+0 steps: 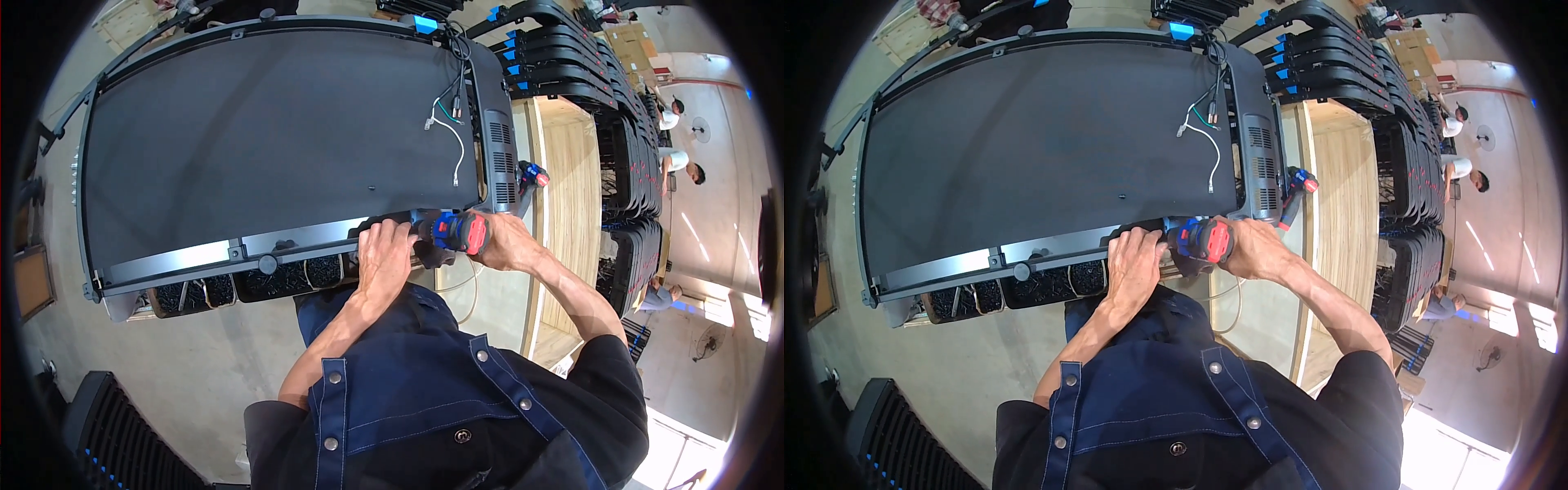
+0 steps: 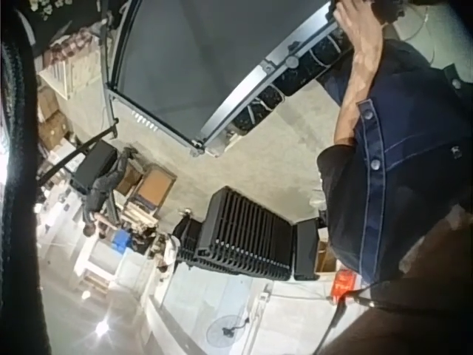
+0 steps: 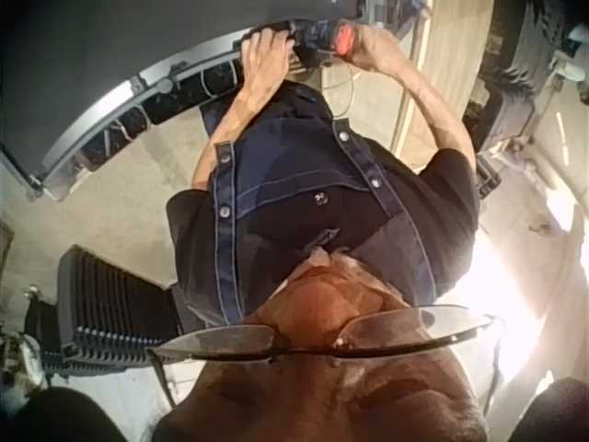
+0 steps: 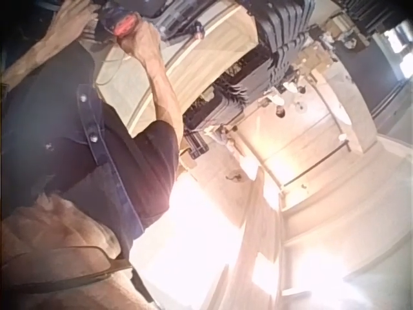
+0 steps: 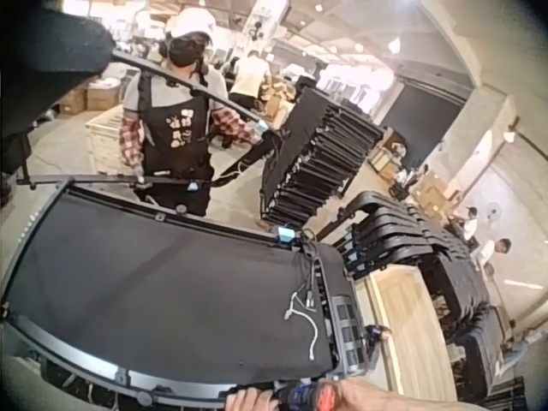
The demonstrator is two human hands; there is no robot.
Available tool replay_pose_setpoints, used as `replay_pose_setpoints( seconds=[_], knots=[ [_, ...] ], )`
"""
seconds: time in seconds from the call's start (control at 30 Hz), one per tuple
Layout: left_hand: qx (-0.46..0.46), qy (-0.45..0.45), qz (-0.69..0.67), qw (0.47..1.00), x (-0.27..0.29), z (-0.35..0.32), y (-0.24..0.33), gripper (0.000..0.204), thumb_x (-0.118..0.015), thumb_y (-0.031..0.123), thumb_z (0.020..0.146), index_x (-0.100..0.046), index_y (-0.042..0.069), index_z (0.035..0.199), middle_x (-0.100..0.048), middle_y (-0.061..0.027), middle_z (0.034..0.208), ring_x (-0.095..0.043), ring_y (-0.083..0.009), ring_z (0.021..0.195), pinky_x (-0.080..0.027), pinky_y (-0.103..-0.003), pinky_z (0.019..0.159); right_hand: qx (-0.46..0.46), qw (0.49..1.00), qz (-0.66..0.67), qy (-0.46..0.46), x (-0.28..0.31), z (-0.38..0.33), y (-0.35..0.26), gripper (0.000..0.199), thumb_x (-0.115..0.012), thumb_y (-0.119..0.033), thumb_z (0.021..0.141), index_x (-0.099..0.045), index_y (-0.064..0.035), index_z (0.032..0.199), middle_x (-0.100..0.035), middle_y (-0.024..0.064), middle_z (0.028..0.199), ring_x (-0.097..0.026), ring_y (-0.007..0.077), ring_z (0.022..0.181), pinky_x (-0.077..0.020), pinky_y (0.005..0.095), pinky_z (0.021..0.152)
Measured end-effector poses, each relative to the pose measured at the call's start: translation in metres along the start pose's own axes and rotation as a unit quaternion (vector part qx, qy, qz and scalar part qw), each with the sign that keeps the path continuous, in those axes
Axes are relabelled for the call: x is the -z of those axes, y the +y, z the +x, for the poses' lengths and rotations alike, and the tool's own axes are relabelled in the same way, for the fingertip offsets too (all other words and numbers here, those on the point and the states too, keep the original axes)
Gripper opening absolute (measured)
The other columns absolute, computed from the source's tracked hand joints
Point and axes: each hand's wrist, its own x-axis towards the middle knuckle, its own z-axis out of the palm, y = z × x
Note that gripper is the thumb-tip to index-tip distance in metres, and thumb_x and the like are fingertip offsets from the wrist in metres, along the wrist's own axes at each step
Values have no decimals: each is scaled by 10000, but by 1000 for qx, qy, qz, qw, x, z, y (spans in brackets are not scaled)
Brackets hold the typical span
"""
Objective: Assembling components of a treadmill base using power tools in a factory setting.
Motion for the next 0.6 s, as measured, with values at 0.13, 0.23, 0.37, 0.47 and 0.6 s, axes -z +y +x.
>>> replay_pose_setpoints(
  seconds=[0.13,0.23,0.37,0.47,0.6],
  knots=[
    [0,5,9,1000,0,1,0,220,-687,82,899,-699,30,1112,-625,-91,978,-576,-287,946,-429,-424,830,17,1000,3,-10,3,1,6,495,-812,-121,737,-662,-66,1205,-740,190,952,-707,409,922,-559,482,817],
    [-8,6,8,1000,-1,1,1,204,-682,79,886,-708,16,1079,-622,-100,967,-567,-297,935,-426,-426,821,63,997,-7,32,-4,-5,10,449,-788,-140,749,-671,-43,1172,-719,226,837,-694,444,823,-547,506,735],
    [-10,12,3,1000,-3,1,1,188,-676,77,874,-714,-2,1041,-615,-109,957,-557,-308,936,-423,-430,818,54,997,22,58,-4,-5,11,435,-788,-126,738,-677,-29,1147,-712,229,818,-691,447,814,-545,506,729],
    [-19,29,3,999,-5,1,0,180,-675,74,873,-718,-3,1030,-611,-108,958,-553,-308,933,-421,-431,820,35,998,29,39,-1,-3,9,426,-778,-112,737,-677,-22,1140,-708,233,810,-689,448,803,-546,506,725],
    [-25,24,1,999,-4,2,0,196,-677,74,871,-719,-4,1046,-610,-106,961,-551,-307,934,-420,-430,825,5,1000,15,10,-1,-2,12,419,-807,-114,750,-656,-39,1133,-732,187,888,-701,420,860,-557,473,804]
  ],
)
